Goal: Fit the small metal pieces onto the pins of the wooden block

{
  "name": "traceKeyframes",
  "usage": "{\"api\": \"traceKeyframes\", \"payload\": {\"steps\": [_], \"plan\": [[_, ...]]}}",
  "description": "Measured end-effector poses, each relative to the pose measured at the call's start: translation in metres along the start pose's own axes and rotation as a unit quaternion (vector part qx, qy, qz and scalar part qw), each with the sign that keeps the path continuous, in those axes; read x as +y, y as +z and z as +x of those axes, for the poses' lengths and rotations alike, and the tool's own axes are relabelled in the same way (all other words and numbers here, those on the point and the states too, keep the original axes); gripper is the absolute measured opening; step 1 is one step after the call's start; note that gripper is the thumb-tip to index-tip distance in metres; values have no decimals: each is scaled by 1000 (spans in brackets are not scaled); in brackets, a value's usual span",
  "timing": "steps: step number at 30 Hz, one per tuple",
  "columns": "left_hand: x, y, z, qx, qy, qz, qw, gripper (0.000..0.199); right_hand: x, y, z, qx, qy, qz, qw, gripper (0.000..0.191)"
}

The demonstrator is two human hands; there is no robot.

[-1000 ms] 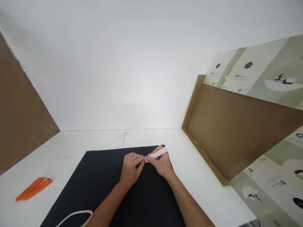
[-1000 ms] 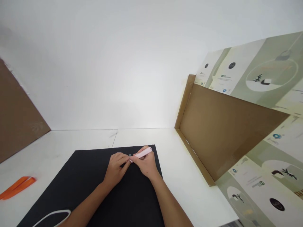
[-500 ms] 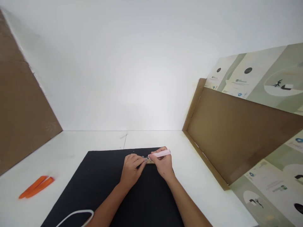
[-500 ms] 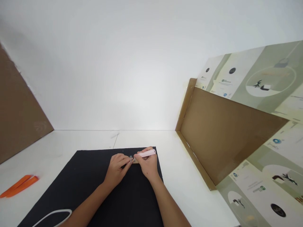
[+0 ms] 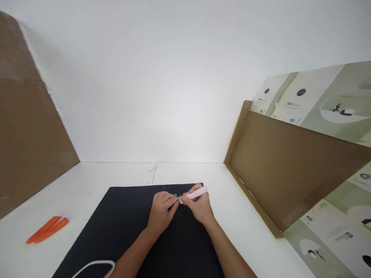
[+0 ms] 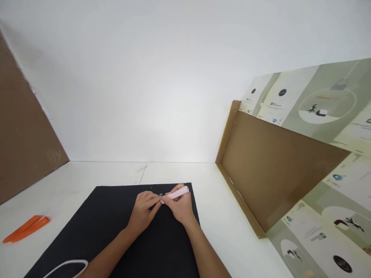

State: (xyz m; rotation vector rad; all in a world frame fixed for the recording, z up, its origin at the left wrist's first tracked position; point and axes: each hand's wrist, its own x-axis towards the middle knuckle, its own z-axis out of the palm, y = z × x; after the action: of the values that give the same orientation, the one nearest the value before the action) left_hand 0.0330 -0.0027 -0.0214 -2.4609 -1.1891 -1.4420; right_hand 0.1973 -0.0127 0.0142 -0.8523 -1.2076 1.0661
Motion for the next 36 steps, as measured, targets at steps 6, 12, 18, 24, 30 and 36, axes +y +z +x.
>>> {"api": "traceKeyframes", "payload": {"steps": [6,12,18,24,30,36], "plan": [[0,0,1,7,2,-3,1000,14,5,-2,3,46,-16,-44,998,33],[-1,1,0,6,5,-8,1000,13,1,-5,2,23,-16,-56,998,32],[-2,1,0,2,4,-8,1000,13,0,-1,-2,-28,13,5,1000,36],[-1,0,1,-3,9,5,1000,15,3,-1,2,16,4,13,1000,35],[-2,1,0,-6,11,14,1000,17,5,-7,6,49,-13,-26,998,33],[2,-1,1,-1,7,9,1000,19,0,-3,1,9,-9,-41,999,34]]}}
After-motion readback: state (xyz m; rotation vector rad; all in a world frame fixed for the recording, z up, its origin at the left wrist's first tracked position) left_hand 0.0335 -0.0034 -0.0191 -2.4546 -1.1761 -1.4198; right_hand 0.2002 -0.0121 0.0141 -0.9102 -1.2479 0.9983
